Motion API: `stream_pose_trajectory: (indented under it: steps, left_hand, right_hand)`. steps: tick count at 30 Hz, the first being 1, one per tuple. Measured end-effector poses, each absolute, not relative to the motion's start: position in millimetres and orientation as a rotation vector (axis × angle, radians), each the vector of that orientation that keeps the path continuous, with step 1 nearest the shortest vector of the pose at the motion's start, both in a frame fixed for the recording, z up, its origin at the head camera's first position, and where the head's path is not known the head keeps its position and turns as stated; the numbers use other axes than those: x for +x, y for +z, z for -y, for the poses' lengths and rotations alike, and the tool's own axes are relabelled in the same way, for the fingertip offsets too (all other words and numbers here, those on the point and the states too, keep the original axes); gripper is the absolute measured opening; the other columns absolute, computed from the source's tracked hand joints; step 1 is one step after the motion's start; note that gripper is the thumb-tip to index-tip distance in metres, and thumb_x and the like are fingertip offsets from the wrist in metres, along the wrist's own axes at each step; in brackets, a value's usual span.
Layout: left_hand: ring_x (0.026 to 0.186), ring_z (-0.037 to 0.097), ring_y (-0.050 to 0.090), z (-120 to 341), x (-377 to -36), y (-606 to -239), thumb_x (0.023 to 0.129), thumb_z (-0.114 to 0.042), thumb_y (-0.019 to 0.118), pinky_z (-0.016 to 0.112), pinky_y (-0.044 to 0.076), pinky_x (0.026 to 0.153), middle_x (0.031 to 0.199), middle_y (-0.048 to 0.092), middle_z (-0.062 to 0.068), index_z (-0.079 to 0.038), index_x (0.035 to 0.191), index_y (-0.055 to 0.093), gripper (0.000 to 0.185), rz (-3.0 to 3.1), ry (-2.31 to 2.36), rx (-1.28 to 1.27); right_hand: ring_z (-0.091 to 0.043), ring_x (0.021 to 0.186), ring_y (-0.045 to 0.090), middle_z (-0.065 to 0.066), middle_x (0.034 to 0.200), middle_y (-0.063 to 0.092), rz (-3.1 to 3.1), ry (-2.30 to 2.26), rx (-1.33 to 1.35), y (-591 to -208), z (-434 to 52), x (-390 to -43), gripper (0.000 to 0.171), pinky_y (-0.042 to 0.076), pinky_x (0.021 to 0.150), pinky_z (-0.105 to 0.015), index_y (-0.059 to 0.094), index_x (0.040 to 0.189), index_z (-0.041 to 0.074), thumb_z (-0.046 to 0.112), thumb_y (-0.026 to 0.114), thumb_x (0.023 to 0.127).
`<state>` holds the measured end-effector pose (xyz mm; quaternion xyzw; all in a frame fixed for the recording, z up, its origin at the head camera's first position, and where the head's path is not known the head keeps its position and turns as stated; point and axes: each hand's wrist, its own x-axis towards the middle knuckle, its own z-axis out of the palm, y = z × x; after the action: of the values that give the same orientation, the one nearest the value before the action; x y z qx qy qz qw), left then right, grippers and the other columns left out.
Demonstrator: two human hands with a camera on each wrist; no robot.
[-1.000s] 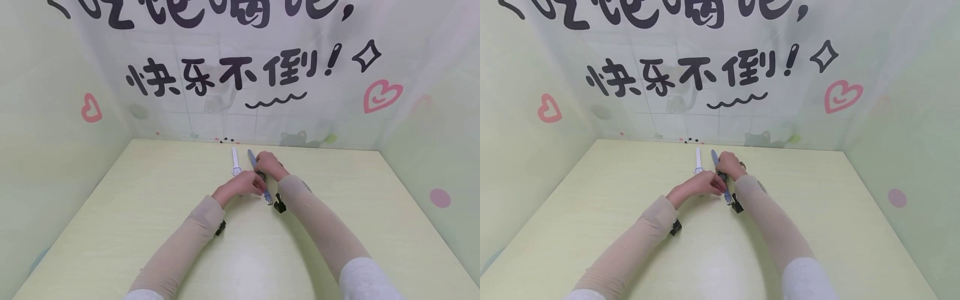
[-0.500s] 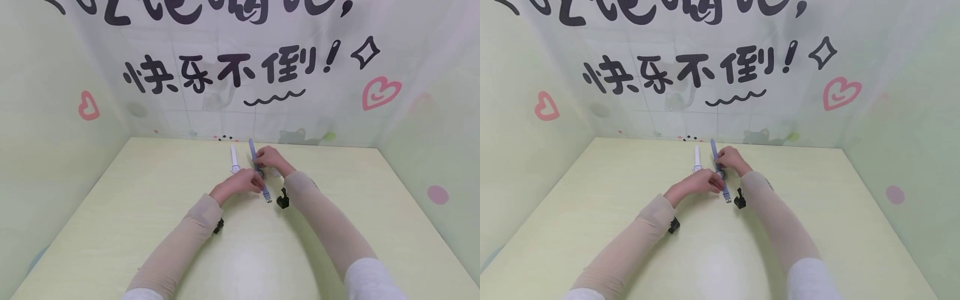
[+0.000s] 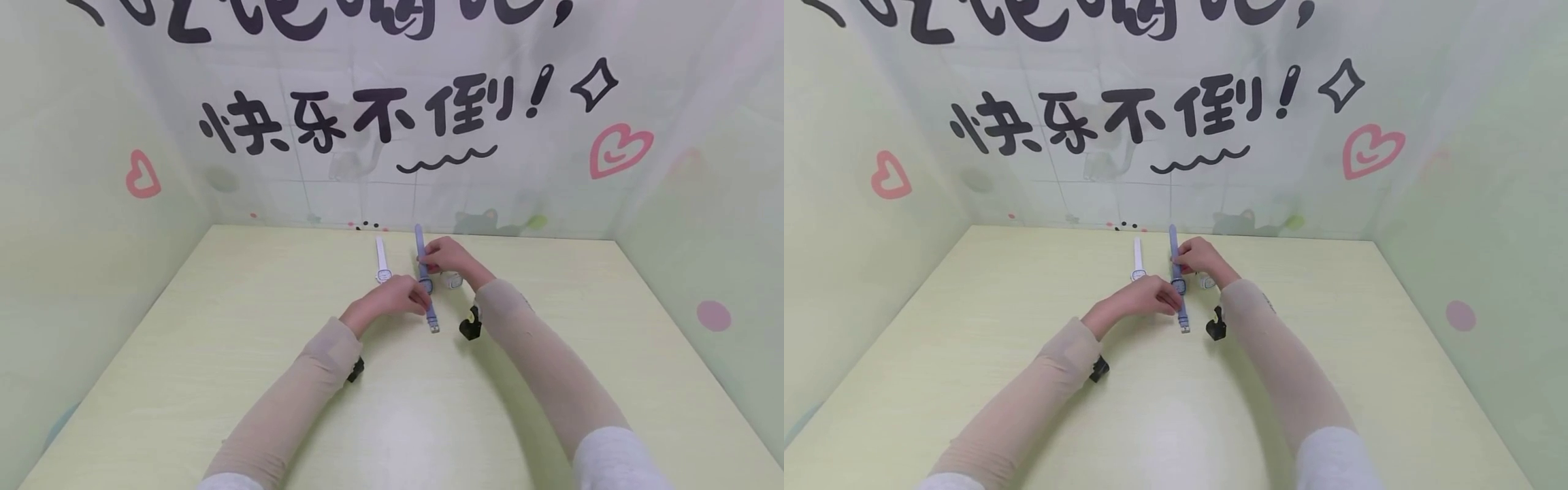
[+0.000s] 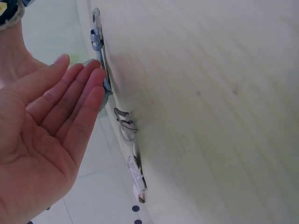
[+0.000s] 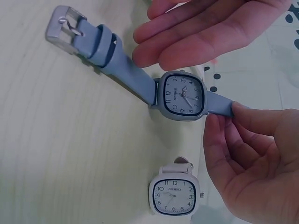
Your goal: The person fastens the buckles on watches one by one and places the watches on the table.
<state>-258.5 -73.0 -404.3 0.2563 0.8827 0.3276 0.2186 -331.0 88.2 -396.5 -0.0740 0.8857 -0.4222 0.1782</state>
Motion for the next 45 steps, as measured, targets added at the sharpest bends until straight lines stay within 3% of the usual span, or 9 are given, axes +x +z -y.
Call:
stream_pose_trajectory:
  steps: [6, 12, 23, 31, 38, 45]
  left_hand:
    - [0.099, 0.018, 0.073, 72.1, -258.2, -404.0, 0.092, -0.008, 0.070, 0.025, 0.057, 0.089, 0.106, 0.077, 0.010, -0.002, 0.112, 0.073, 0.021, -2.447, 0.924, 0.735]
    - [0.097, 0.017, 0.073, 71.0, -257.4, -405.7, 0.092, -0.011, 0.070, 0.025, 0.057, 0.088, 0.105, 0.077, 0.009, -0.004, 0.111, 0.073, 0.020, -2.444, 0.948, 0.711]
    - [0.098, 0.015, 0.071, 71.4, -253.9, -406.3, 0.094, -0.015, 0.068, 0.027, 0.056, 0.088, 0.109, 0.076, 0.007, -0.005, 0.113, 0.073, 0.022, -2.438, 1.025, 0.713]
    - [0.112, 0.023, 0.067, 69.5, -254.3, -407.5, 0.097, -0.020, 0.063, 0.034, 0.053, 0.099, 0.118, 0.073, 0.010, -0.003, 0.120, 0.070, 0.029, -2.487, 1.106, 0.717]
    - [0.116, 0.031, 0.067, 67.4, -256.9, -407.3, 0.100, -0.017, 0.059, 0.034, 0.057, 0.098, 0.128, 0.067, 0.020, 0.005, 0.132, 0.060, 0.039, -2.268, 1.498, 0.462]
    - [0.136, 0.034, 0.052, 69.0, -258.9, -402.8, 0.104, -0.009, 0.049, 0.037, 0.046, 0.112, 0.145, 0.052, 0.025, 0.008, 0.144, 0.044, 0.044, -1.700, 2.070, 0.072]
  right_hand:
    - [-0.013, 0.080, 0.065, -0.017, 0.107, 0.067, -2.424, -1.260, -0.156, -390.2, -91.9, -326.3, 0.026, 0.059, 0.090, -0.034, 0.061, 0.119, -0.008, 0.009, 0.060, 0.099]
    - [-0.015, 0.086, 0.067, -0.022, 0.118, 0.066, -2.405, -1.284, -0.149, -382.7, -97.9, -319.6, 0.029, 0.057, 0.097, -0.039, 0.060, 0.124, -0.007, 0.010, 0.057, 0.100]
    - [-0.013, 0.089, 0.065, -0.025, 0.131, 0.061, -2.328, -1.458, -0.092, -368.0, -105.9, -312.8, 0.033, 0.057, 0.096, -0.032, 0.054, 0.130, -0.008, 0.008, 0.055, 0.101]
    - [-0.005, 0.084, 0.065, -0.025, 0.132, 0.059, -2.240, -1.614, -0.139, -355.3, -108.8, -304.8, 0.023, 0.054, 0.103, -0.035, 0.049, 0.122, -0.006, 0.005, 0.052, 0.102]
    - [-0.010, 0.095, 0.062, -0.020, 0.123, 0.057, -2.150, -1.752, -0.253, -346.5, -108.2, -296.5, 0.030, 0.047, 0.112, -0.044, 0.045, 0.129, -0.013, 0.004, 0.046, 0.104]
    - [-0.009, 0.093, 0.060, -0.005, 0.102, 0.056, -2.031, -1.866, -0.297, -340.0, -107.3, -289.5, 0.028, 0.041, 0.116, -0.047, 0.044, 0.128, -0.012, 0.002, 0.042, 0.104]
